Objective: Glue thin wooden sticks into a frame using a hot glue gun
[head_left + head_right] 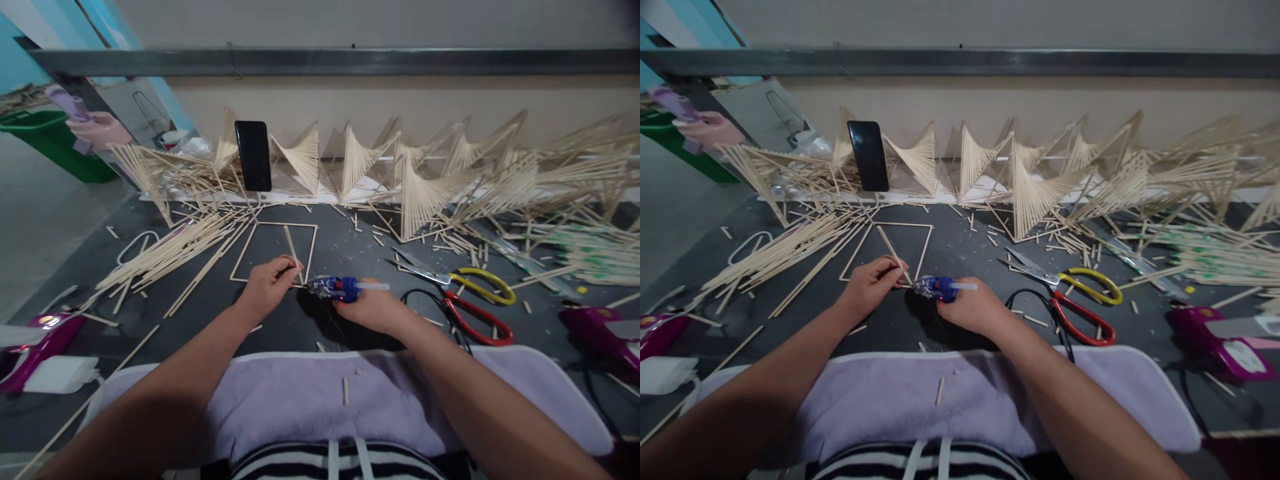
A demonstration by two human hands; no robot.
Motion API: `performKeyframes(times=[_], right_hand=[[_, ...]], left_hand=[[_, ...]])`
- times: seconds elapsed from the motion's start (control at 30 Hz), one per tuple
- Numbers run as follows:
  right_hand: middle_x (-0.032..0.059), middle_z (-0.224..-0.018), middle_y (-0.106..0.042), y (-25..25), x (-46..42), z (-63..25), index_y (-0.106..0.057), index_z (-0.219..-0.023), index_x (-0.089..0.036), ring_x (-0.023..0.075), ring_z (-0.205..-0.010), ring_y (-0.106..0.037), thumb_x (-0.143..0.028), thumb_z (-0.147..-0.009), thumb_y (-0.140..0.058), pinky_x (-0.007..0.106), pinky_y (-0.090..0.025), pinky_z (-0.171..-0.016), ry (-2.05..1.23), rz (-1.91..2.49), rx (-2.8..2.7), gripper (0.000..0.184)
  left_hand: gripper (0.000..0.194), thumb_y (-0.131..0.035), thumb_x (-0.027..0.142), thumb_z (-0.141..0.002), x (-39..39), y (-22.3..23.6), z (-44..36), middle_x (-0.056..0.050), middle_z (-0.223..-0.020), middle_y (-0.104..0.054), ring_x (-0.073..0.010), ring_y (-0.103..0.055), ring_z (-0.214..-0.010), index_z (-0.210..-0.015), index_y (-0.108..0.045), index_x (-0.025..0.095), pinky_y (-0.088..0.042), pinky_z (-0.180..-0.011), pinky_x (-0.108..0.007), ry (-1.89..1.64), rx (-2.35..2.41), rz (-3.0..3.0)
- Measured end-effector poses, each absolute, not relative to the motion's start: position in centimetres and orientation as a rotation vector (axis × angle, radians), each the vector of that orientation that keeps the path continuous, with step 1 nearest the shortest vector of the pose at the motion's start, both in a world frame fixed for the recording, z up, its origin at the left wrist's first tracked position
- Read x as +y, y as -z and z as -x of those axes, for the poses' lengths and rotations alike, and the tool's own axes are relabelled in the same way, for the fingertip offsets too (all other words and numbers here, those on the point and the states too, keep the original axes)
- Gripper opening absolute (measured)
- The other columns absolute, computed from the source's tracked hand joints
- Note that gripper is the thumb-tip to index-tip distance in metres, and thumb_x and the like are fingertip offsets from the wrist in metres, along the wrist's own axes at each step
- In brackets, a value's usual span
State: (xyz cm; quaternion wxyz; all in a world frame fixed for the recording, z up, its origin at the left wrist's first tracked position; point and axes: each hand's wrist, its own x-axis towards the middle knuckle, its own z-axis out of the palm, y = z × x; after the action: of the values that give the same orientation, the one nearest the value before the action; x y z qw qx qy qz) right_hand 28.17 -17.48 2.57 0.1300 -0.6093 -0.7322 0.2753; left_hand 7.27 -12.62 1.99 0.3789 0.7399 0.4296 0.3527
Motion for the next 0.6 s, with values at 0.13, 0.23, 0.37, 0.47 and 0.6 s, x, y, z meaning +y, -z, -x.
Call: performKeyframes(times=[0.13, 0.23, 0.37, 0.47, 0.6], right_hand=[[-0.0008, -0.057, -0.057, -2.7, -17.4, -28.3, -0.061, -0.067, -0.019, 0.0099, -0.051, -0.046, -0.029, -0.07, -0.047, 0.021, -0.03, -0.048, -0.831, 1.773, -2.113, 0.017], [-0.0011, -0.061, -0.059, -2.7, -17.3, -28.3, -0.061, -0.073, -0.019, 0.0106, -0.056, -0.05, -0.029, -0.07, -0.048, 0.02, -0.033, -0.05, -0.894, 1.763, -2.04, 0.017], [-0.0028, -0.053, -0.054, -3.0, -17.2, -28.0, -0.059, -0.071, -0.018, 0.0097, -0.051, -0.048, -0.029, -0.069, -0.049, 0.019, -0.034, -0.049, -1.014, 1.751, -1.923, 0.015], [-0.0045, -0.047, -0.049, -3.3, -17.1, -28.0, -0.055, -0.066, -0.017, 0.0081, -0.044, -0.044, -0.029, -0.067, -0.051, 0.018, -0.033, -0.044, -1.144, 1.766, -1.832, 0.013], [-0.0048, -0.047, -0.047, -3.6, -17.0, -28.5, -0.052, -0.063, -0.017, 0.0069, -0.039, -0.043, -0.03, -0.065, -0.053, 0.017, -0.033, -0.038, -1.341, 1.769, -1.703, 0.013]], left_hand=[[0.022, -0.045, 0.033, -0.081, -12.6, -2.1, -7.2, -0.004, -0.089, -0.061, -0.0104, -0.058, -0.069, -0.08, -0.059, 0.015, -0.049, -0.064, -0.021, -0.894, 1.101, -1.918], [0.022, -0.045, 0.033, -0.081, -12.6, -2.1, -7.2, -0.004, -0.088, -0.061, -0.0106, -0.058, -0.069, -0.08, -0.059, 0.015, -0.049, -0.064, -0.021, -0.888, 1.11, -1.922], [0.023, -0.046, 0.033, -0.081, -12.6, -2.1, -7.2, -0.005, -0.088, -0.061, -0.0108, -0.058, -0.068, -0.081, -0.06, 0.015, -0.05, -0.064, -0.022, -0.888, 1.11, -1.915], [0.022, -0.046, 0.033, -0.081, -12.6, -2.0, -7.2, -0.005, -0.09, -0.062, -0.0109, -0.058, -0.068, -0.081, -0.06, 0.016, -0.05, -0.062, -0.022, -0.892, 1.099, -1.906], [0.022, -0.046, 0.032, -0.081, -12.7, -2.1, -7.2, -0.005, -0.089, -0.062, -0.0106, -0.058, -0.068, -0.081, -0.06, 0.015, -0.05, -0.062, -0.021, -0.894, 1.098, -1.906]])
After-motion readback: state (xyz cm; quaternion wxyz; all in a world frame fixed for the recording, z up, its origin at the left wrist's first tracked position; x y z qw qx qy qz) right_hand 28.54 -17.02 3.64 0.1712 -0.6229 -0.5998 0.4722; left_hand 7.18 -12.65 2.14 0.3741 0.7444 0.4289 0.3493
